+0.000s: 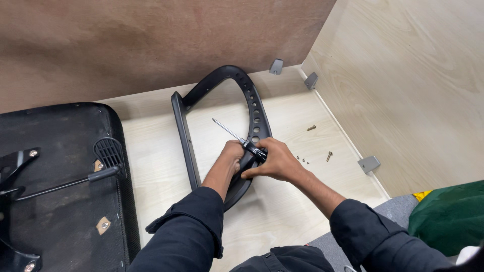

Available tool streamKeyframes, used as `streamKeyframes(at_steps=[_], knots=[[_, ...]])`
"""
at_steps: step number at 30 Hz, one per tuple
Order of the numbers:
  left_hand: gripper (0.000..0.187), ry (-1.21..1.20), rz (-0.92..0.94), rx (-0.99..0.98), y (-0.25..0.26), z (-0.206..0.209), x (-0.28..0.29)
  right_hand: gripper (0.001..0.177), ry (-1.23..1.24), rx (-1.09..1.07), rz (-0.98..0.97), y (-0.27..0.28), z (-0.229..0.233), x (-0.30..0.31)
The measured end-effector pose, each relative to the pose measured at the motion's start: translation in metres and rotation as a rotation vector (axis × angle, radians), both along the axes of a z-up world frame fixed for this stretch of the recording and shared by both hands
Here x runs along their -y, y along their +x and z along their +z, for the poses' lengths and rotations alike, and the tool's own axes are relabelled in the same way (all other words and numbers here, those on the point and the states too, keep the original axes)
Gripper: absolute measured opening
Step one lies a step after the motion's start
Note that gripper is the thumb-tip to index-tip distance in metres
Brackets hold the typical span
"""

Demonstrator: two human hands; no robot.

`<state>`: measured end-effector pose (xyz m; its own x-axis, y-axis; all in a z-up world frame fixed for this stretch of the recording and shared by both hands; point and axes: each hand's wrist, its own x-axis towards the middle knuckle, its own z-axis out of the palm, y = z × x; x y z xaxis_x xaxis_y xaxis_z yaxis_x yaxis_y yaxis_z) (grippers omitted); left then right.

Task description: The person uses a screwdriver to tighten screws into a black plastic chair frame component on a light wood table. The person holds the frame steady with one hand while turning the screwdriver with the other, working on multiple screw holes along the frame's edge.

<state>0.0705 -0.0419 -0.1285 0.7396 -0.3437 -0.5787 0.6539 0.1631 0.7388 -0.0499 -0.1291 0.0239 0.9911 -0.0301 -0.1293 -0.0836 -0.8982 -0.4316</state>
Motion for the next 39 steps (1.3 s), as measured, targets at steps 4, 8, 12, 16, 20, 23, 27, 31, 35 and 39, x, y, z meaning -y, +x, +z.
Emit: streamKeyframes(at_steps=[4,8,12,16,20,23,27,31,35,39], knots=[[0.021,-0.107,-0.014,0.002,-0.007,0.002,-0.010,0.087,0.033,0.029,0.094,-0.004,-0.008,0.002],[0.019,-0.131,-0.131,-0.054,-0.016,0.030,-0.018,0.074,0.047,-0.069,0.013,-0.002,-0.011,0.005],[0.019,0.161,-0.463,0.125,-0.023,0.068,-0.028,0.068,0.131,-0.135,-0.022,0.003,-0.006,0.013],[0.029,0.410,-0.590,0.115,-0.029,0.092,-0.036,0.069,0.161,-0.133,-0.059,0.006,-0.003,0.015],[0.039,0.692,-0.680,0.230,-0.033,0.096,-0.050,0.068,0.195,-0.124,-0.095,0.005,-0.002,0.013],[0.036,0.952,-0.782,0.332,-0.044,0.092,-0.062,0.067,0.189,-0.118,-0.119,0.007,0.002,0.010],[0.030,1.056,-0.753,0.389,-0.063,0.077,-0.072,0.066,0.161,-0.079,-0.135,0.006,0.002,0.006],[0.027,1.091,-0.755,0.469,-0.066,0.063,-0.066,0.052,0.136,0.071,-0.106,-0.005,-0.002,0.004],[0.026,1.103,-0.662,0.557,-0.070,0.050,-0.073,0.029,0.271,0.262,-0.100,-0.028,-0.006,0.001],[0.026,1.120,-0.699,0.558,-0.067,0.047,-0.068,0.021,0.324,0.176,-0.234,-0.056,-0.001,0.004]])
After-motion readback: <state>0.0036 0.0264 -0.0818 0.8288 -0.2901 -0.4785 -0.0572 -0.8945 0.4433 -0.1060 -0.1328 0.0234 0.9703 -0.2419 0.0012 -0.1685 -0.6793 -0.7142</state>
